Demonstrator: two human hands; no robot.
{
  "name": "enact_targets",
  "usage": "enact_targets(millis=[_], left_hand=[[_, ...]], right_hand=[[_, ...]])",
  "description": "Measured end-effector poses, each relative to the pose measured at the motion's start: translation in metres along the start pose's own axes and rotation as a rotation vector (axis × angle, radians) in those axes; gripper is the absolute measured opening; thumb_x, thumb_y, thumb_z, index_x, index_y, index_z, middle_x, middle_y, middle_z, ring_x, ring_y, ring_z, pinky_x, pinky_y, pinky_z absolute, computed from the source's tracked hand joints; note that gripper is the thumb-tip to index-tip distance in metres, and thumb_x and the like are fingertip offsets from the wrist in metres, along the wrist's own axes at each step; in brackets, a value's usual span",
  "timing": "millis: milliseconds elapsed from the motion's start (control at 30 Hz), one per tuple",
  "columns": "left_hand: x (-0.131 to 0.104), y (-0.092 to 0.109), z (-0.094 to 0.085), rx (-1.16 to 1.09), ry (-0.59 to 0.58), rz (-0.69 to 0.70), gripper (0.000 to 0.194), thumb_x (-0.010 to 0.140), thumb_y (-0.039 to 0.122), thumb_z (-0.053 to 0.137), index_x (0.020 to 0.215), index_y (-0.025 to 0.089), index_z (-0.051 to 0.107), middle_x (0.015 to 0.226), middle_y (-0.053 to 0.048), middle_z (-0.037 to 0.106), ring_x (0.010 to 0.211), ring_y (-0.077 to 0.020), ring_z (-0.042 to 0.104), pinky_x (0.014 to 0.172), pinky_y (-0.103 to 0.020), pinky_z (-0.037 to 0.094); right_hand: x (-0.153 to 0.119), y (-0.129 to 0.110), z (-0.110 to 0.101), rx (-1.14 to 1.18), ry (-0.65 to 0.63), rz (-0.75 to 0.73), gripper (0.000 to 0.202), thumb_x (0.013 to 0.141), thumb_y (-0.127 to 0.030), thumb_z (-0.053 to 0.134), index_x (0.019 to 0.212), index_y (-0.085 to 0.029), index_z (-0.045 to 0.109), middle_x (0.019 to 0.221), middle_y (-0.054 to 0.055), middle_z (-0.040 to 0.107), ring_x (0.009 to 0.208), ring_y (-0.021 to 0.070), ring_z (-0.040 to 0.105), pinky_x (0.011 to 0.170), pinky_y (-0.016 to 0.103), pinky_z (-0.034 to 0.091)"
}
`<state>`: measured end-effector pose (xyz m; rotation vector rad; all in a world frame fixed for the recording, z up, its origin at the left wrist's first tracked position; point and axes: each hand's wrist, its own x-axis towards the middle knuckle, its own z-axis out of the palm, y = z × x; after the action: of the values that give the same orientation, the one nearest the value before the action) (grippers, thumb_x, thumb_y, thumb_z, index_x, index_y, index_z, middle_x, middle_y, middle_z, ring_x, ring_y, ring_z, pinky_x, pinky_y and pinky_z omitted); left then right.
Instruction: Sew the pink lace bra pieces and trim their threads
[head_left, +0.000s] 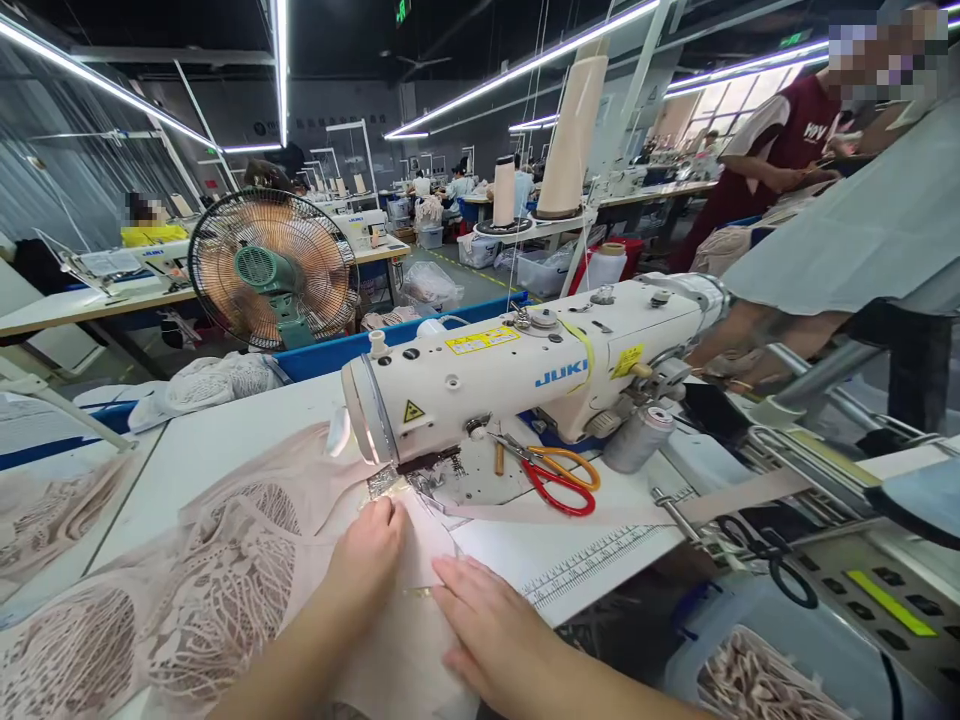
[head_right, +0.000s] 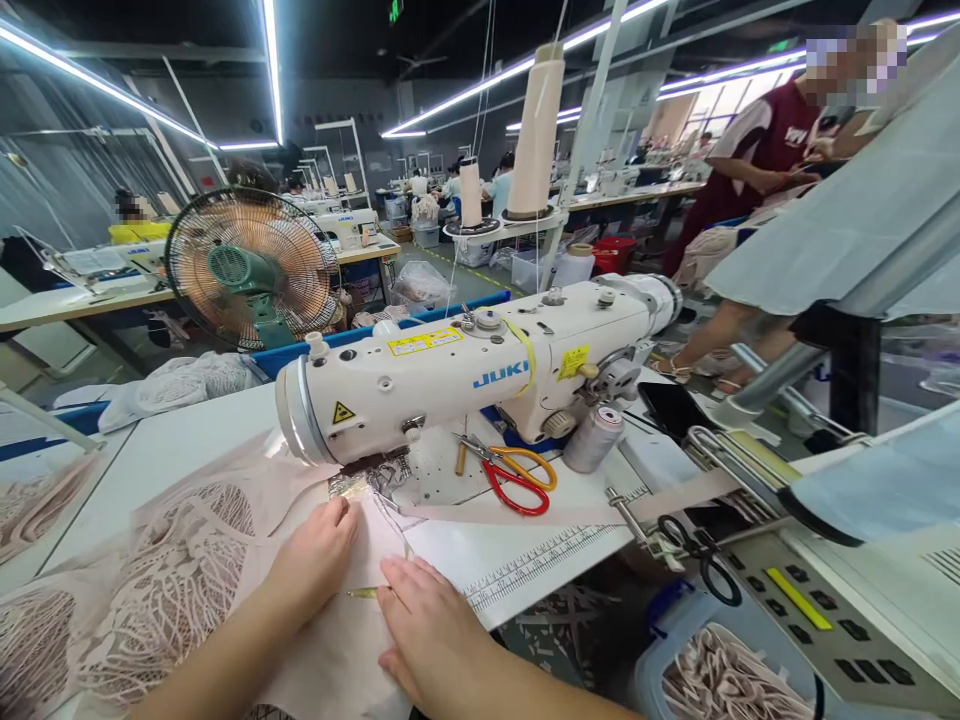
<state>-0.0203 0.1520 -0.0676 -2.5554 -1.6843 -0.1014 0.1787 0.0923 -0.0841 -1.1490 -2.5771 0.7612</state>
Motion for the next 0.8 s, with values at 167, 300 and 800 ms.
enact_targets(millis=[167, 300, 800], left_hand=[[-0.002, 0.011, -0.003, 0.064, -0.038, -0.056, 0.040, 0.089, 0.019, 0.047, 0.128, 0.012, 0.053, 0.101, -0.014, 0.060, 0.090, -0.0282, 0.057, 0.072, -0.039, 0.047], [0.002, 0.010, 0.000, 0.062, -0.028, -0.085, 0.039, 0.090, 0.023, 0.047, 0.127, 0.015, 0.055, 0.112, -0.015, 0.059, 0.099, -0.0286, 0.056, 0.077, -0.040, 0.047], [0.017, -0.002, 0.011, -0.003, -0.024, -0.038, 0.040, 0.093, 0.025, 0.036, 0.125, 0.011, 0.055, 0.121, -0.017, 0.058, 0.107, -0.0286, 0.054, 0.085, -0.042, 0.047]], right_hand=[[0.003, 0.003, 0.003, -0.005, -0.030, -0.021, 0.057, 0.085, -0.038, 0.054, 0.134, -0.008, 0.048, 0.148, 0.017, 0.034, 0.137, 0.0307, 0.030, 0.116, 0.044, 0.023], [0.006, 0.004, 0.002, 0.024, -0.049, -0.005, 0.058, 0.084, -0.038, 0.055, 0.133, -0.007, 0.049, 0.148, 0.017, 0.034, 0.138, 0.0296, 0.029, 0.117, 0.041, 0.020], [0.019, 0.003, -0.003, 0.052, 0.015, 0.027, 0.056, 0.085, -0.037, 0.055, 0.132, -0.007, 0.050, 0.148, 0.015, 0.035, 0.139, 0.0274, 0.026, 0.117, 0.039, 0.019]])
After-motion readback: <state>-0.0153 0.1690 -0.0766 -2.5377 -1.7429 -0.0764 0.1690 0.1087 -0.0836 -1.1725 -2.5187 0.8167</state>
